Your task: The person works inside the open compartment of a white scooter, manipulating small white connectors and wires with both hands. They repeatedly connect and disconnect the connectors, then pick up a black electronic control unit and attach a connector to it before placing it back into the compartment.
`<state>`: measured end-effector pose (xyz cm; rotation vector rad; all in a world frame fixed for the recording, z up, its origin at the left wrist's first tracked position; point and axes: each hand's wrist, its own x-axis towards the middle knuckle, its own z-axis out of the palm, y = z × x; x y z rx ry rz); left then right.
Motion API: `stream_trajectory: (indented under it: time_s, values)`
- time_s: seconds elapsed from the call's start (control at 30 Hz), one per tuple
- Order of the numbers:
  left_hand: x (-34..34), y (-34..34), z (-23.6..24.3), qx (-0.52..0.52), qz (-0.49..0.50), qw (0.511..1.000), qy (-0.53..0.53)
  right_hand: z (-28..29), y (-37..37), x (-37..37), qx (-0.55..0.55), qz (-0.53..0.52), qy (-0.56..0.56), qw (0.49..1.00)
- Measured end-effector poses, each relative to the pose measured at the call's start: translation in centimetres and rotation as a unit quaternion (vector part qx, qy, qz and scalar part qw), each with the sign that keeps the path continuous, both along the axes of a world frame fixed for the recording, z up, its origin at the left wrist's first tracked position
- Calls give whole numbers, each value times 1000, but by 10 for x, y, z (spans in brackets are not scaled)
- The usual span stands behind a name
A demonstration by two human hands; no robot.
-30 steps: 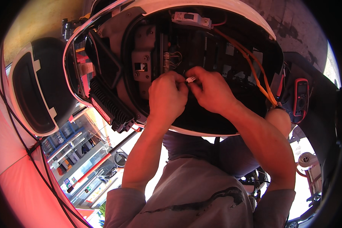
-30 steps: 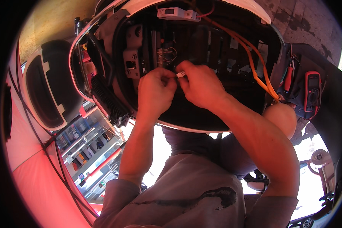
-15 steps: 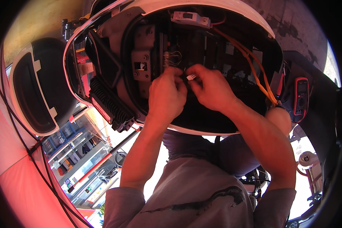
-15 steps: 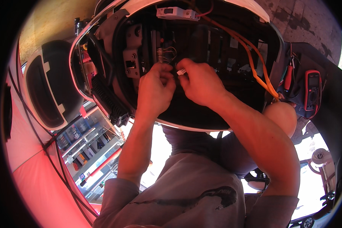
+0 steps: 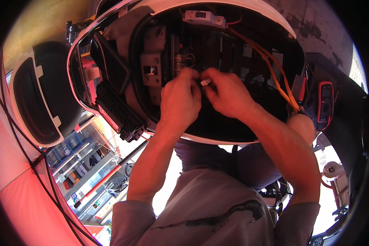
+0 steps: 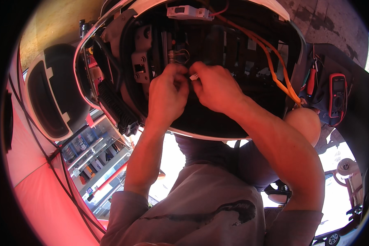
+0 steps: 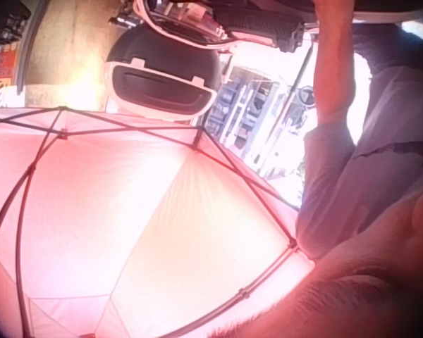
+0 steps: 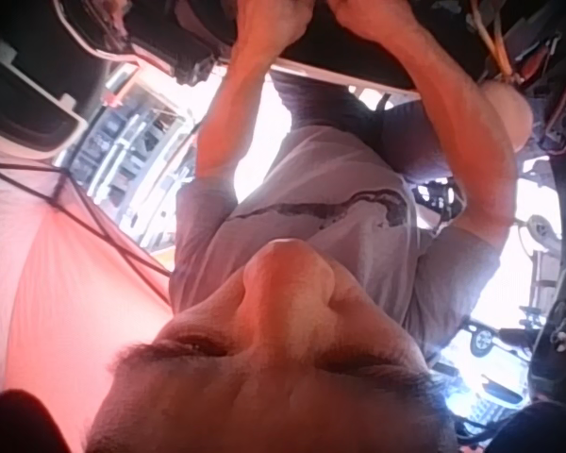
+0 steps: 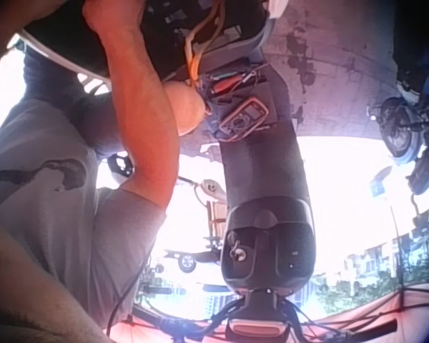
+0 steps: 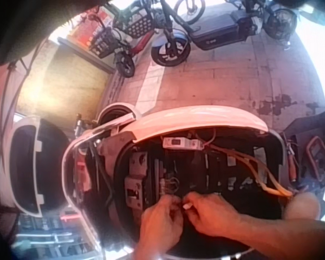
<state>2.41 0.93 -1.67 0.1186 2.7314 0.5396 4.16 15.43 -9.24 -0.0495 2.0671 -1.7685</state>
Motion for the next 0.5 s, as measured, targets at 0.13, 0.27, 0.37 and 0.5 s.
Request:
stream_trajectory:
  time_s: [0.13,0.27,0.37,0.5]
  values:
    - [1,1,1,3,11,1000,8,-3,-2,1,-15,-9,-2,1000]
    - [3,0,1,-13,8,1000,2,-2,-1,-1,-33,-3,-46,998]
    - [4,0,1,-48,-13,999,1,-2,0,-1,-27,-12,-54,998]
    - [4,2,2,-66,-38,997,4,-5,-2,1,-72,-57,-77,993]
